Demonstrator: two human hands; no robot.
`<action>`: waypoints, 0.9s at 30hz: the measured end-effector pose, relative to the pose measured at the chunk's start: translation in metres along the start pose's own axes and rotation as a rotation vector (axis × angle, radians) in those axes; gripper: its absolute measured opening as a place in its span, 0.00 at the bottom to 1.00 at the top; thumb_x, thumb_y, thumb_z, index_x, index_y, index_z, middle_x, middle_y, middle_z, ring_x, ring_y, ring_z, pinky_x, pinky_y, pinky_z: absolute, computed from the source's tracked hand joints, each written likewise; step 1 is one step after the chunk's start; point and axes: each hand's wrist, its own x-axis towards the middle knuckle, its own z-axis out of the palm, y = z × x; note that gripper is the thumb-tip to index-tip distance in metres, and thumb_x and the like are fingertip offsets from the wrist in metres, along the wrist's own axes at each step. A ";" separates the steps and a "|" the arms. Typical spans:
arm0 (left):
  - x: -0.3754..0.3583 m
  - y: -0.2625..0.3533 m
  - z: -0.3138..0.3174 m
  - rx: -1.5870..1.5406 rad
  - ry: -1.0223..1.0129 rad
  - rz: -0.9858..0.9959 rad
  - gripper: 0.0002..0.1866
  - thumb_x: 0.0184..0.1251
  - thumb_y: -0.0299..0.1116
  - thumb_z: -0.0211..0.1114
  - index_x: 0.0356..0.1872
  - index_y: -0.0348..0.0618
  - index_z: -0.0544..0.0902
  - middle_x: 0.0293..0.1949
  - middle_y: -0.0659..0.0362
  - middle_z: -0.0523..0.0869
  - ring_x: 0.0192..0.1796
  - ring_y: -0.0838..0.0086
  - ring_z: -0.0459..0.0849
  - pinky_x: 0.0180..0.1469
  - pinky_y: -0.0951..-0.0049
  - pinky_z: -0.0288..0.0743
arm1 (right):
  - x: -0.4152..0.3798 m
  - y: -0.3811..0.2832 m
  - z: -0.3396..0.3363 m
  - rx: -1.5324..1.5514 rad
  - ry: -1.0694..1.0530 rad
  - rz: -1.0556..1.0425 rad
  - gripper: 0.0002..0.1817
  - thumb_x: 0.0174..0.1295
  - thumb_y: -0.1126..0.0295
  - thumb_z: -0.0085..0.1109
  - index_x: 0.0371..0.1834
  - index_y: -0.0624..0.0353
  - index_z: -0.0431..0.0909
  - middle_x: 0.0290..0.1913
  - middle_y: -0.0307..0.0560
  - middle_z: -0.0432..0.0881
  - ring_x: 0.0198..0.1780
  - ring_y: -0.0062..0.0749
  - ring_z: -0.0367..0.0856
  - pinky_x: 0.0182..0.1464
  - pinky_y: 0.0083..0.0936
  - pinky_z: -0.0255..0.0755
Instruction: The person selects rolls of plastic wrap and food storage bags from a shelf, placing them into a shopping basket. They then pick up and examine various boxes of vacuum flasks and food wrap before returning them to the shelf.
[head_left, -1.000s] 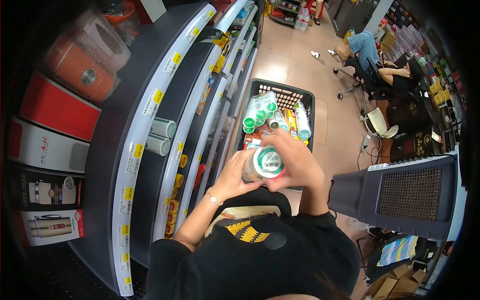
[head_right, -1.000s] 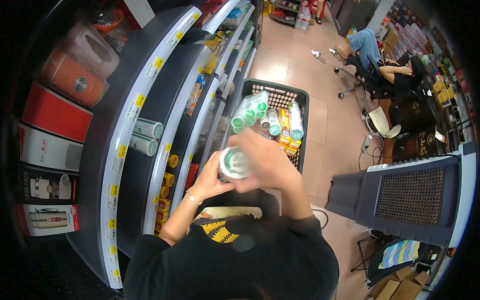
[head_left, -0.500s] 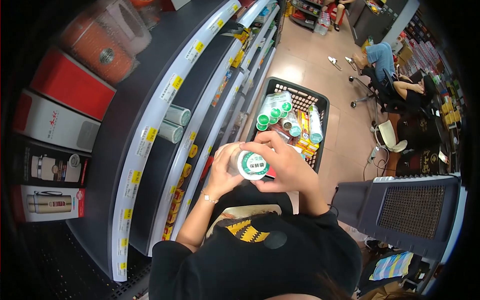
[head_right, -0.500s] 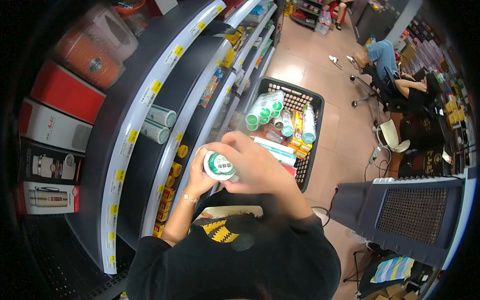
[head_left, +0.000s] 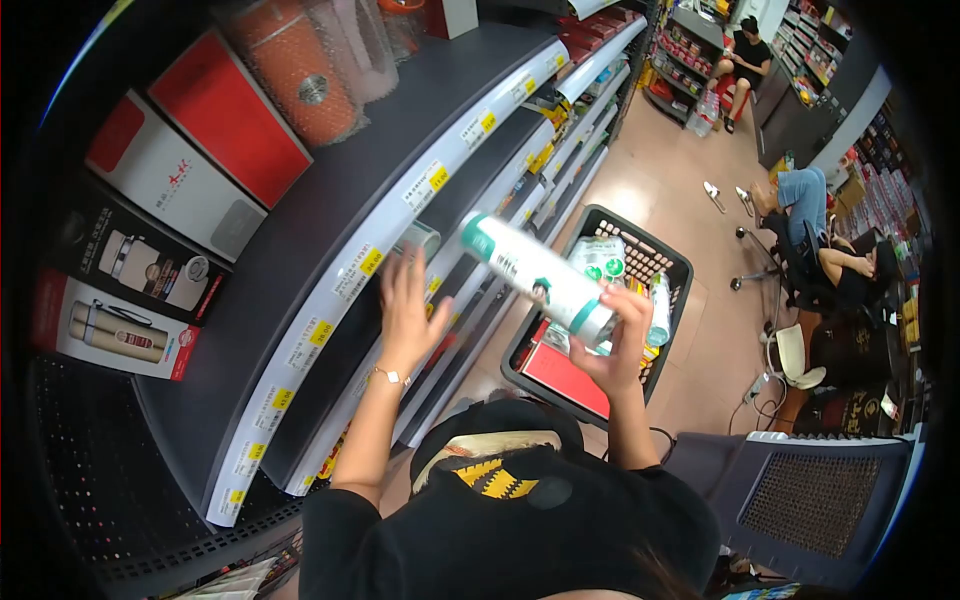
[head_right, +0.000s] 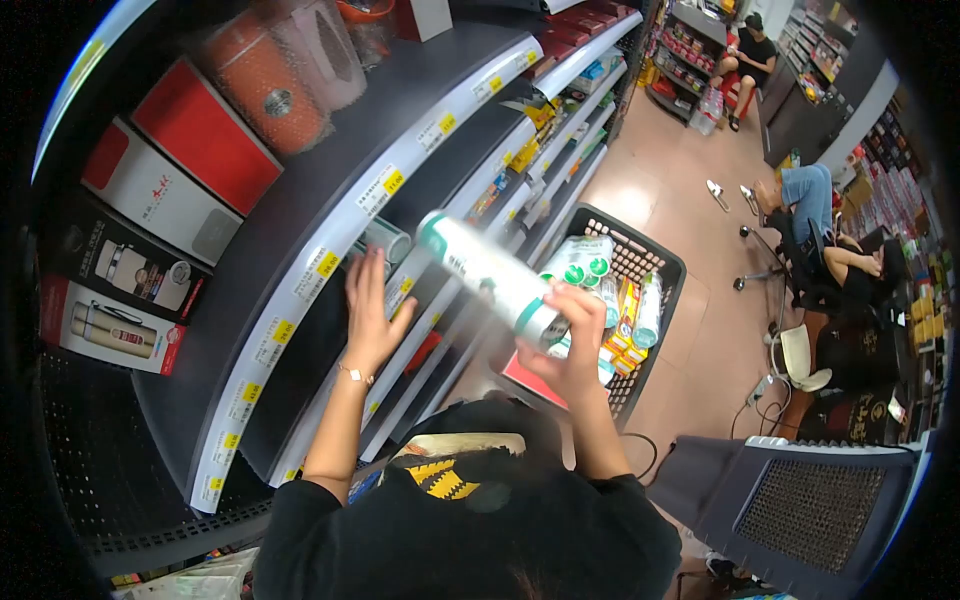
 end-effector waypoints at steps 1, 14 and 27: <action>0.003 -0.012 0.002 0.048 -0.002 -0.055 0.38 0.52 0.37 0.61 0.64 0.41 0.55 0.63 0.44 0.57 0.64 0.47 0.54 0.62 0.51 0.49 | 0.002 0.009 0.008 -0.001 0.039 0.011 0.31 0.31 0.76 0.66 0.46 0.60 0.67 0.44 0.50 0.68 0.49 0.42 0.69 0.52 0.33 0.64; 0.057 -0.060 0.023 -0.168 -0.179 -0.234 0.31 0.53 0.41 0.63 0.57 0.35 0.67 0.58 0.43 0.68 0.61 0.55 0.65 0.61 0.66 0.59 | 0.032 0.086 0.200 0.176 -0.080 0.139 0.30 0.38 0.76 0.63 0.49 0.60 0.63 0.52 0.59 0.60 0.54 0.52 0.61 0.57 0.37 0.58; 0.025 -0.079 0.026 -0.107 -0.050 -0.282 0.30 0.52 0.39 0.64 0.56 0.34 0.68 0.55 0.45 0.71 0.59 0.57 0.68 0.59 0.67 0.61 | 0.058 0.092 0.232 0.177 -0.426 0.027 0.25 0.45 0.67 0.56 0.50 0.58 0.69 0.57 0.64 0.61 0.56 0.59 0.63 0.58 0.40 0.60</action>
